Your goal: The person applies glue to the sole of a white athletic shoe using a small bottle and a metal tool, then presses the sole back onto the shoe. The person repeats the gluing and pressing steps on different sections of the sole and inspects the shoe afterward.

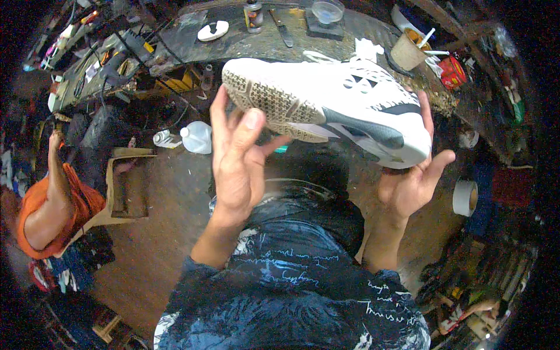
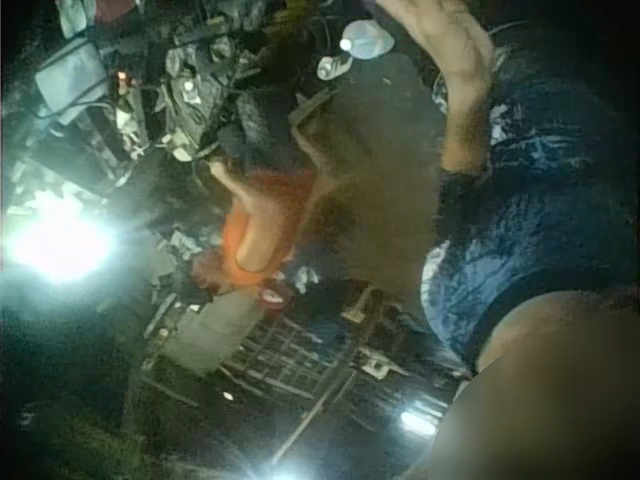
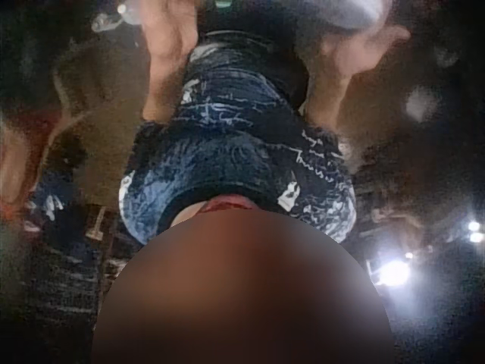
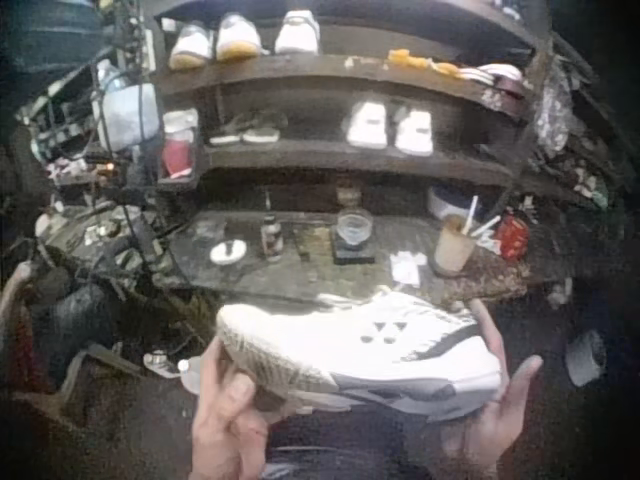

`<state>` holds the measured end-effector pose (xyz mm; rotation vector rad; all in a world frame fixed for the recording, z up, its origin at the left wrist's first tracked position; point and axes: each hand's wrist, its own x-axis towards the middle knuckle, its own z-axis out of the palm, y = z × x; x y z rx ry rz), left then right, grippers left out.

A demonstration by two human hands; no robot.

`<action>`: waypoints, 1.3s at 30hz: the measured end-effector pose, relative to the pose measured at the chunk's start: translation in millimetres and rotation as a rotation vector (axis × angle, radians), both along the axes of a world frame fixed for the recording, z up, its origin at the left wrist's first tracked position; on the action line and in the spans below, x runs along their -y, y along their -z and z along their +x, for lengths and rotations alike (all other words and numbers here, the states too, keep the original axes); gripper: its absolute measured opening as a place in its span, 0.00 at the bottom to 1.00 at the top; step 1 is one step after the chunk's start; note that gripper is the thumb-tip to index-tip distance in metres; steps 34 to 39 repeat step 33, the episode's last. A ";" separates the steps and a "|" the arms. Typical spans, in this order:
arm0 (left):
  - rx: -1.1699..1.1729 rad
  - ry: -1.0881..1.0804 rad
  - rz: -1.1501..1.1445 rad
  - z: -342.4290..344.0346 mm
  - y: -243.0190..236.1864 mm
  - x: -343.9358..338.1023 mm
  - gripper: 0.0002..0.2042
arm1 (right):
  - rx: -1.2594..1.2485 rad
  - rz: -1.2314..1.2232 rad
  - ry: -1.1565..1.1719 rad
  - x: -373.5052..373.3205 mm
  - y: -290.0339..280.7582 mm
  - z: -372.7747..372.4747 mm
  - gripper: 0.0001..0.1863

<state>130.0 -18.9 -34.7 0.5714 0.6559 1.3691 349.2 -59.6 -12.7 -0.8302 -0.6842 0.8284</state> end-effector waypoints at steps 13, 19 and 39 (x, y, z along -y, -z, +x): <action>-0.196 -0.167 0.320 -12.1 49.8 -35.6 0.53 | 0.294 -0.320 -0.284 4.4 27.0 -2.2 0.54; 0.084 -0.080 0.235 -37.4 38.6 -58.2 0.44 | 0.264 -0.401 -0.453 -10.1 74.5 -3.8 0.65; -0.076 -0.031 0.333 -106.4 23.4 -80.1 0.42 | 0.854 -0.173 -0.865 -43.6 137.0 -68.1 0.79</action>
